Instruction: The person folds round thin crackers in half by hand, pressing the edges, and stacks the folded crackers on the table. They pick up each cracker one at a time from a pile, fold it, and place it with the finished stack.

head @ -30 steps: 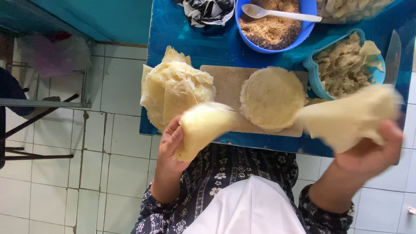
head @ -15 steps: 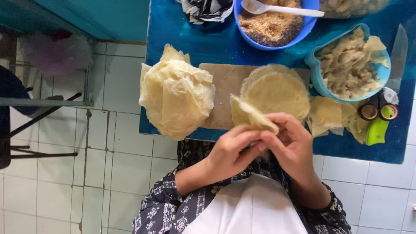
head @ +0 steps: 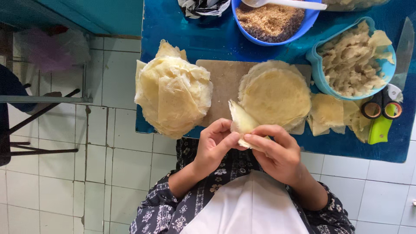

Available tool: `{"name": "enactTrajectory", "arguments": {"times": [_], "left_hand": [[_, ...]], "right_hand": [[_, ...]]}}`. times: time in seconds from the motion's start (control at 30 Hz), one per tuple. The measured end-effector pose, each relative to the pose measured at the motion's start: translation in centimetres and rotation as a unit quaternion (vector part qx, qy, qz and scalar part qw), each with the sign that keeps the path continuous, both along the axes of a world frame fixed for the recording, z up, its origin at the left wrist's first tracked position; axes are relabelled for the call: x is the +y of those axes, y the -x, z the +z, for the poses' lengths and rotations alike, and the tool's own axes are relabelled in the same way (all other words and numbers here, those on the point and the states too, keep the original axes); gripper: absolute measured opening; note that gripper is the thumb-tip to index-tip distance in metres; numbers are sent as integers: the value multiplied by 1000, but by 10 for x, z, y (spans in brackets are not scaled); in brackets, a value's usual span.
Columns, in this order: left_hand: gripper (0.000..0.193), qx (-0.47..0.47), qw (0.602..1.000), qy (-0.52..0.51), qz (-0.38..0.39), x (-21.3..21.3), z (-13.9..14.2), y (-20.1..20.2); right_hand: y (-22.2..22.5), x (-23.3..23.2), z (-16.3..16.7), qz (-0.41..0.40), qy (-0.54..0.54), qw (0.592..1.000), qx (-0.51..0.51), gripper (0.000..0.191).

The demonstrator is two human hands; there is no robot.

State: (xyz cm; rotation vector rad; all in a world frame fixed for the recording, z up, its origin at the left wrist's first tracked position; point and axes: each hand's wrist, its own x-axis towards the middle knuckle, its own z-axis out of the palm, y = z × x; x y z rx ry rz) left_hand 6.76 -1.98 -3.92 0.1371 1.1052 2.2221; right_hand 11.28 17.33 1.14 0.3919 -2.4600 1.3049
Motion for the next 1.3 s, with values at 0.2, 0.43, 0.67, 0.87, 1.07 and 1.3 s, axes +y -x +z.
{"name": "enactTrajectory", "arguments": {"times": [0.2, 0.43, 0.67, 0.87, 1.07, 1.3], "left_hand": [[20, 1, 1000, 16, 10, -3, 0, 0], [13, 82, 996, 17, 18, -1, 7, -4], [9, 76, 996, -12, 36, 1, -1, -4], [16, 90, 996, 12, 27, -2, 1, -2], [11, 159, 981, 97, 59, 3, 15, -1], [16, 360, 898, 233, 102, 1, 22, 1]], "right_hand": [[-2, 2, 4, 8, 36, 999, -11, 48], [-6, -5, 0, -49, 100, 992, -62, 40], [-7, -9, -2, -55, 135, 984, -103, 22], [-4, -13, 0, -45, 133, 987, -77, 17], [-5, -19, 2, -83, 79, 992, -56, 19], [-2, -25, 7, -88, -7, 996, 14, 25]]}}
